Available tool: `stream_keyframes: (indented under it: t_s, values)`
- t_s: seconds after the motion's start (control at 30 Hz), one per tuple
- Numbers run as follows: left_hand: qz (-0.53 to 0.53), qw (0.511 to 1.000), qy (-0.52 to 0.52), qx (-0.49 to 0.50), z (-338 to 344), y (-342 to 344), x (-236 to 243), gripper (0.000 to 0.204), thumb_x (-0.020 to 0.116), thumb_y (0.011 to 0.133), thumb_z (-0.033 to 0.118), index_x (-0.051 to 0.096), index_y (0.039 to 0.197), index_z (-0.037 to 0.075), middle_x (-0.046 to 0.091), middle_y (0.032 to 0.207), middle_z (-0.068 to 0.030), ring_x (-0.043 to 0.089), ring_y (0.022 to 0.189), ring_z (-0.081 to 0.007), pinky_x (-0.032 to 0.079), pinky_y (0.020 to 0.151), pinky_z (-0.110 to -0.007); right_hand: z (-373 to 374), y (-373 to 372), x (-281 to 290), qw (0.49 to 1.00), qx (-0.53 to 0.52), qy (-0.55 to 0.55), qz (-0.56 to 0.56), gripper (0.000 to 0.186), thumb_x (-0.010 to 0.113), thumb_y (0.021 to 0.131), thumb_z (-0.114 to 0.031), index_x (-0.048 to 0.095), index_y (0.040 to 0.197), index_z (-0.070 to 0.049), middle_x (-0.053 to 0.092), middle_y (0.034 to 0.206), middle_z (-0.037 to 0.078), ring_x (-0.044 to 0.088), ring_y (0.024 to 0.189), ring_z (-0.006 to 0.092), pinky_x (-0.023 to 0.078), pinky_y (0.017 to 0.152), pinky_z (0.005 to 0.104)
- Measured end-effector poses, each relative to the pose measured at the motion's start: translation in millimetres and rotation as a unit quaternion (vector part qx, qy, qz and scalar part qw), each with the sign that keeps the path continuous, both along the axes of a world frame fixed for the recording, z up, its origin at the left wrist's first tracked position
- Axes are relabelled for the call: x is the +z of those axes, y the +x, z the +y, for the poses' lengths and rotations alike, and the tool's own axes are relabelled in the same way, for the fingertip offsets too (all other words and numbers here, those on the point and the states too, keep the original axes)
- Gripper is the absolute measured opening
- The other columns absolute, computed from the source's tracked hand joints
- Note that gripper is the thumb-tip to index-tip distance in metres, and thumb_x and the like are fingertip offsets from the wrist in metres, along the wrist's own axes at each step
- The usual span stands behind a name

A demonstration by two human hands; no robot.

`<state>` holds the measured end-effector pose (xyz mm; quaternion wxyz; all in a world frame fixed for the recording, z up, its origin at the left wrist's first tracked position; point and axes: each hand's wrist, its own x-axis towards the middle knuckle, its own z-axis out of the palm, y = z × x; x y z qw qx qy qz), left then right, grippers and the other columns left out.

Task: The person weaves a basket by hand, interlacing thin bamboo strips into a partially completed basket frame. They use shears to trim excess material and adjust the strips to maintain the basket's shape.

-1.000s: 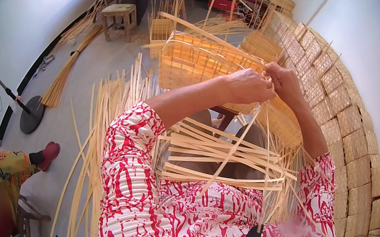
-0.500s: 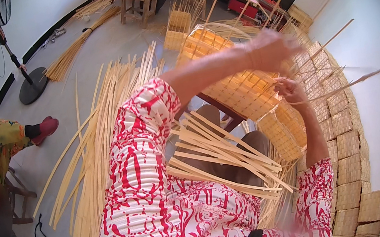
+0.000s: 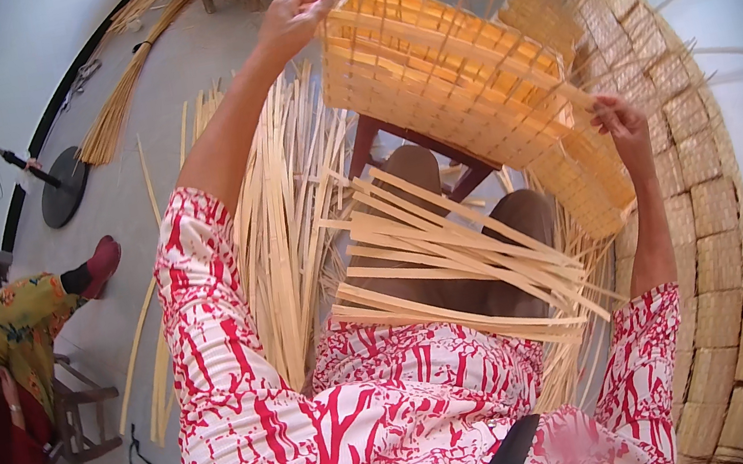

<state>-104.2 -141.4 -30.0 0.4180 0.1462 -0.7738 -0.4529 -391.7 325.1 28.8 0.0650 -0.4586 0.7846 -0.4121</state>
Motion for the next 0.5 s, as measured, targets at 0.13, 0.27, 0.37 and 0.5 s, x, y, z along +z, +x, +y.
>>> stream_keyframes:
  t_s: [0.13, 0.27, 0.37, 0.5]
  values:
    - [0.037, 0.993, 0.061, -0.092, -2, 9, -26, 0.025, 0.060, 0.098, 0.012, 0.065, 0.120, 0.003, 0.070, 0.106, -0.0052, 0.065, 0.096, -0.0110, 0.053, 0.087, -0.026, -6, 23, 1, 1.000, -0.006, -0.023, 0.015, 0.019, 0.054, 0.100, -0.007, 0.065, 0.115, -0.002, 0.070, 0.093, 0.002, 0.062, 0.079, 0.0071, 0.050, 0.069, 0.0220]
    - [0.054, 0.990, 0.090, -0.099, -9, 9, -23, 0.020, 0.061, 0.096, 0.009, 0.068, 0.115, 0.003, 0.072, 0.101, -0.0036, 0.067, 0.092, -0.0098, 0.055, 0.085, -0.027, -2, 29, -13, 0.998, -0.012, -0.056, 0.014, 0.014, 0.051, 0.100, -0.002, 0.060, 0.111, -0.002, 0.065, 0.090, 0.001, 0.062, 0.080, 0.0068, 0.050, 0.071, 0.0217]
    - [0.059, 0.994, 0.047, -0.084, -17, 10, -14, 0.018, 0.063, 0.095, 0.010, 0.070, 0.111, 0.004, 0.072, 0.098, -0.0028, 0.067, 0.090, -0.0092, 0.055, 0.083, -0.026, -2, 29, -11, 0.999, -0.025, -0.028, 0.021, 0.013, 0.051, 0.100, -0.001, 0.058, 0.110, -0.002, 0.063, 0.088, 0.001, 0.061, 0.080, 0.0069, 0.050, 0.071, 0.0218]
    - [0.042, 0.993, 0.025, -0.105, -20, 6, -5, 0.016, 0.065, 0.094, 0.010, 0.071, 0.108, 0.005, 0.072, 0.095, -0.0012, 0.066, 0.088, -0.0084, 0.055, 0.080, -0.025, -3, 24, -15, 0.999, -0.004, -0.042, 0.014, 0.013, 0.051, 0.099, 0.000, 0.059, 0.109, -0.001, 0.064, 0.090, 0.002, 0.062, 0.080, 0.0079, 0.053, 0.073, 0.0219]
